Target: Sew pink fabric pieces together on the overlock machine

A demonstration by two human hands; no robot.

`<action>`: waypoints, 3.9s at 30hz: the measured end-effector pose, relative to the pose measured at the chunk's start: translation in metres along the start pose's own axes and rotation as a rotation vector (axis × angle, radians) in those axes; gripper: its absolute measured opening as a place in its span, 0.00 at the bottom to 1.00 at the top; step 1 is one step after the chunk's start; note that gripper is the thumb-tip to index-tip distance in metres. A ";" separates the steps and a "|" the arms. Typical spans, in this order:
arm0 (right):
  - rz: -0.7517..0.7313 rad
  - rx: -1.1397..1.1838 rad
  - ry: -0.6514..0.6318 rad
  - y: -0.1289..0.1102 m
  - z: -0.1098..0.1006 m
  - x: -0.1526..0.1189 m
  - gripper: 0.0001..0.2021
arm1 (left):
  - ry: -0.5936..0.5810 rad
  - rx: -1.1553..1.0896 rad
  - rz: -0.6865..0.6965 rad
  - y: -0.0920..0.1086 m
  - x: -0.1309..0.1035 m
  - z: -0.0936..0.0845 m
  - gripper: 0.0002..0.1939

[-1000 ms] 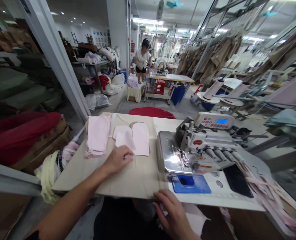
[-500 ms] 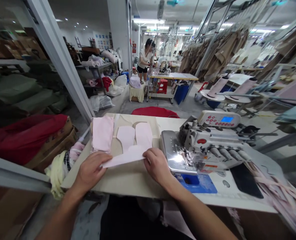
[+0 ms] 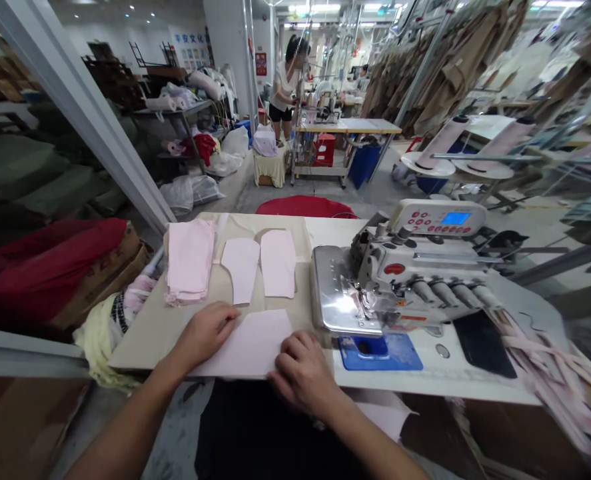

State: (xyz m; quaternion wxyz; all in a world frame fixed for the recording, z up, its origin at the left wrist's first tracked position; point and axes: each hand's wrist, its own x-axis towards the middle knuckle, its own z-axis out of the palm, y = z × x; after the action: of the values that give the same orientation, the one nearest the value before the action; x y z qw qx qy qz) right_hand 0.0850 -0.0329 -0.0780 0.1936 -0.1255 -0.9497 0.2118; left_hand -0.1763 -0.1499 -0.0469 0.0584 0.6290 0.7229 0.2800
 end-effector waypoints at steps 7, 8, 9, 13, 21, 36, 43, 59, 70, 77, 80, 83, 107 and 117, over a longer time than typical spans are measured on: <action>0.038 0.228 0.101 0.011 0.000 -0.005 0.11 | -0.170 0.053 0.053 0.029 0.110 0.053 0.09; 0.045 0.274 0.124 0.013 0.000 -0.006 0.09 | -0.190 0.071 0.044 0.031 0.119 0.060 0.08; 0.051 0.316 0.145 0.014 -0.001 -0.006 0.08 | -0.208 0.090 0.034 0.033 0.125 0.065 0.08; 0.059 0.412 0.200 0.016 -0.004 -0.007 0.07 | -0.271 0.172 -0.029 0.041 0.134 0.077 0.06; 0.055 0.456 0.231 0.016 -0.006 -0.007 0.07 | -0.489 0.098 -0.134 0.036 0.160 0.063 0.10; 0.054 0.423 0.264 0.014 -0.003 -0.005 0.02 | 0.227 -0.053 -0.127 0.041 0.194 0.025 0.13; 0.265 0.300 0.278 0.010 0.013 -0.006 0.53 | -0.066 -0.410 0.217 0.087 0.110 -0.002 0.12; 0.535 0.173 -0.169 -0.001 -0.021 0.044 0.24 | 0.113 -0.008 -0.376 -0.028 -0.057 -0.018 0.14; 0.548 -0.112 -0.260 -0.002 -0.009 0.030 0.09 | 0.060 0.362 -0.338 -0.021 -0.053 -0.001 0.15; 0.474 -0.130 -0.223 0.000 -0.008 0.027 0.07 | -0.138 0.188 0.046 0.046 0.006 0.040 0.13; 0.467 -0.154 -0.241 -0.002 -0.008 0.024 0.07 | -0.183 0.276 0.006 0.064 0.035 0.054 0.10; 0.457 -0.208 -0.253 -0.005 -0.010 0.019 0.07 | -0.176 0.374 -0.140 0.072 0.054 0.065 0.11; 0.714 1.224 0.400 0.013 -0.044 -0.035 0.11 | -0.108 -0.604 -0.116 0.123 0.124 0.049 0.11; 0.757 1.556 0.768 0.032 -0.050 -0.044 0.14 | 0.205 0.029 0.150 0.175 0.155 0.102 0.03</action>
State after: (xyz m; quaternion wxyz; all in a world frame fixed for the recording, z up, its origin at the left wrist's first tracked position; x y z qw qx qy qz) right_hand 0.1505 -0.0010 -0.0647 0.4406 -0.3221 -0.3093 0.7787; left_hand -0.0101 0.0390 -0.0072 -0.0462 0.6499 0.6802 0.3359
